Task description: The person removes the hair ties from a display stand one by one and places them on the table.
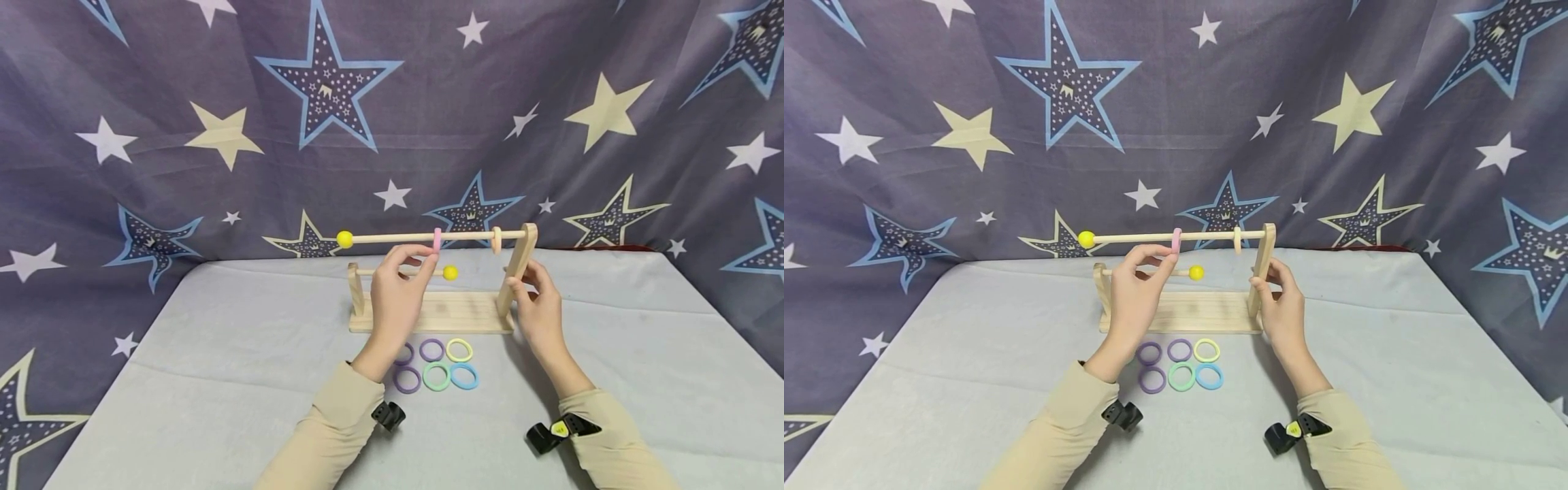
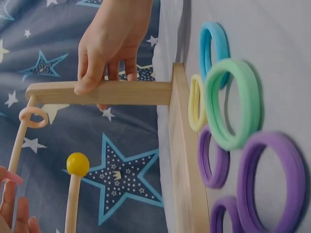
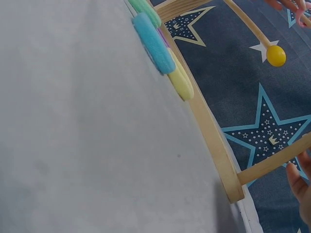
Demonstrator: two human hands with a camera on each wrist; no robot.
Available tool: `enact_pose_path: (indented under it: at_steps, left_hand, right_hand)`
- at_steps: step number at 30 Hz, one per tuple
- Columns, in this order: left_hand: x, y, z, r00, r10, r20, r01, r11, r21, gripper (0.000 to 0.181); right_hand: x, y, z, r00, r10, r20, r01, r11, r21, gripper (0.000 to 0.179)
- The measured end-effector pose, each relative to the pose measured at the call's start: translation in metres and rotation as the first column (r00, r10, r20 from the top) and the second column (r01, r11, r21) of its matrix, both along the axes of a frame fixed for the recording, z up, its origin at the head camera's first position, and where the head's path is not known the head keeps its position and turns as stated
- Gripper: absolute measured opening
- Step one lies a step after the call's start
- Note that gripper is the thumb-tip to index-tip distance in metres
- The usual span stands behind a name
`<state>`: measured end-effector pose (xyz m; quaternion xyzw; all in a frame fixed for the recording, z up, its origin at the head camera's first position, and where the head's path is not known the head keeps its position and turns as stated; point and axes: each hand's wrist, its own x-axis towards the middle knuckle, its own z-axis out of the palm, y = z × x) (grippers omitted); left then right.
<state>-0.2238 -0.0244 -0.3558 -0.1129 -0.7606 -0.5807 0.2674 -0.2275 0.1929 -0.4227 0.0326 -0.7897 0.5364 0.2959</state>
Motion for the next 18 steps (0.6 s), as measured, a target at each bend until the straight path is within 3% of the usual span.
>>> enact_pose_path:
  at_steps: [18]
  left_hand:
    - [0.001, -0.036, -0.001, 0.995, 0.103, -0.012, -0.104, 0.992, -0.071, 0.01]
  right_hand:
    - [0.0, 0.0, -0.001, 1.0, 0.008, -0.014, -0.008, 1.0, 0.002, 0.04]
